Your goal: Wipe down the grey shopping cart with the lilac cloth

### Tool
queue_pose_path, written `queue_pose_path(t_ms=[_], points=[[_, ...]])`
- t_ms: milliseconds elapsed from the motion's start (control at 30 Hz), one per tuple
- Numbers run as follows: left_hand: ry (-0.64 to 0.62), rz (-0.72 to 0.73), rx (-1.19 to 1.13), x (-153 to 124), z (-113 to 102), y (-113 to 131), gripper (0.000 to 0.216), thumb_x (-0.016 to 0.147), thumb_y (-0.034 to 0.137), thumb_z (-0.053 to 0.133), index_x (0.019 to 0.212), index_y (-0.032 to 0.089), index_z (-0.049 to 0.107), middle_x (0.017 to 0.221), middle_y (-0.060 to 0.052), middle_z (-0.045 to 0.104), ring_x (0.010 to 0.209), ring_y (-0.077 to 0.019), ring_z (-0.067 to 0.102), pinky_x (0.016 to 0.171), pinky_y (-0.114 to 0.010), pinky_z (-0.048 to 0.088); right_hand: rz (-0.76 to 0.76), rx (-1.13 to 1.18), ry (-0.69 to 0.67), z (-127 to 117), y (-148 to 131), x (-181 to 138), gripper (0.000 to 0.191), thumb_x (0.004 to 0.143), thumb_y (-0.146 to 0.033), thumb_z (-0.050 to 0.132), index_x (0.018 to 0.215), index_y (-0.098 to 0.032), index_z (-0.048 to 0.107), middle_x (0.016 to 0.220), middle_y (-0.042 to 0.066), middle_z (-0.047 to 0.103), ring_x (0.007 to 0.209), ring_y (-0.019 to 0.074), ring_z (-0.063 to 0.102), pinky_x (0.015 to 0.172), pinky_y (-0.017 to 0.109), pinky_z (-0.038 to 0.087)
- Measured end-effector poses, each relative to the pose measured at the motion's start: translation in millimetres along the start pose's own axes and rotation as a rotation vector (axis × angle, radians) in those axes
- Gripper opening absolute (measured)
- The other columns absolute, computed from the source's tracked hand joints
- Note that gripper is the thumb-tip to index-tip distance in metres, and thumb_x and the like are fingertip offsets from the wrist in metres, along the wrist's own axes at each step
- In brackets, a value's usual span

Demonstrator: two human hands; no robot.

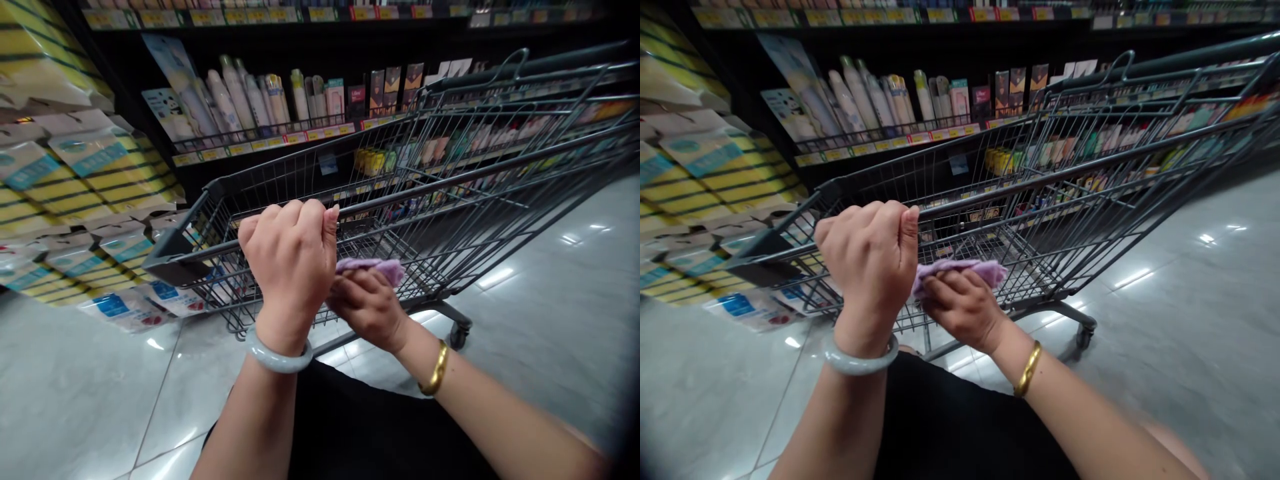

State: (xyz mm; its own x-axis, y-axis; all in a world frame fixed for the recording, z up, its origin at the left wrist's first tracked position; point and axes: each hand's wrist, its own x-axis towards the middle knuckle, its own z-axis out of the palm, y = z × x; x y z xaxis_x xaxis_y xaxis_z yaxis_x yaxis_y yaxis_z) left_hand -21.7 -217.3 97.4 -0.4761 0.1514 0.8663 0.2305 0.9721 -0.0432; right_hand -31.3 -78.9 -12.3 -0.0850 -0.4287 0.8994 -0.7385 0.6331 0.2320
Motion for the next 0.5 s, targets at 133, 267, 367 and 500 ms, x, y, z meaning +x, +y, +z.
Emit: queue_pose_path(t_ms=[133,267,367,500], points=[[0.021,0.026,0.051,-0.3,0.7,-2.1,0.038,0.104,0.044,0.038,0.074,0.025,0.052,0.071,-0.003,0.062,0.074,-0.022,0.051,0.075,-0.041,0.026,-0.075,-0.003,-0.011,-12.3,14.5,-2.2,0.011,0.086,-0.024,0.073,0.096,-0.027,0.074,0.114,0.002,0.073,0.108,0.02,0.061,0.091,0.037,0.051],[0.048,0.033,0.056,-0.7,1.9,-3.0,0.039,0.104,0.045,0.038,0.074,0.025,0.052,0.07,-0.002,0.061,0.073,-0.0216,0.05,0.075,-0.041,0.027,0.119,-0.097,0.105,-33.7,38.3,6.6,0.024,0.083,-0.015,0.072,0.102,-0.028,0.073,0.112,0.003,0.069,0.112,0.0218,0.059,0.099,0.04,0.054],[0.062,0.041,0.049,-0.9,3.4,-3.8,0.039,0.104,0.045,0.038,0.074,0.025,0.053,0.069,-0.003,0.061,0.073,-0.0217,0.051,0.075,-0.04,0.027,0.125,-0.082,0.043,-27.1,32.6,-3.1,0.022,0.081,-0.016,0.075,0.101,-0.026,0.074,0.112,0.005,0.07,0.111,0.0227,0.058,0.099,0.04,0.053],[0.084,0.044,0.047,-0.5,6.6,-7.0,0.038,0.104,0.045,0.039,0.076,0.025,0.055,0.071,-0.003,0.062,0.075,-0.0224,0.053,0.076,-0.04,0.029,-0.028,-0.049,-0.048,-10.8,16.8,-22.7,0.012,0.083,-0.021,0.075,0.094,-0.026,0.074,0.109,0.001,0.074,0.105,0.0183,0.061,0.098,0.038,0.048]])
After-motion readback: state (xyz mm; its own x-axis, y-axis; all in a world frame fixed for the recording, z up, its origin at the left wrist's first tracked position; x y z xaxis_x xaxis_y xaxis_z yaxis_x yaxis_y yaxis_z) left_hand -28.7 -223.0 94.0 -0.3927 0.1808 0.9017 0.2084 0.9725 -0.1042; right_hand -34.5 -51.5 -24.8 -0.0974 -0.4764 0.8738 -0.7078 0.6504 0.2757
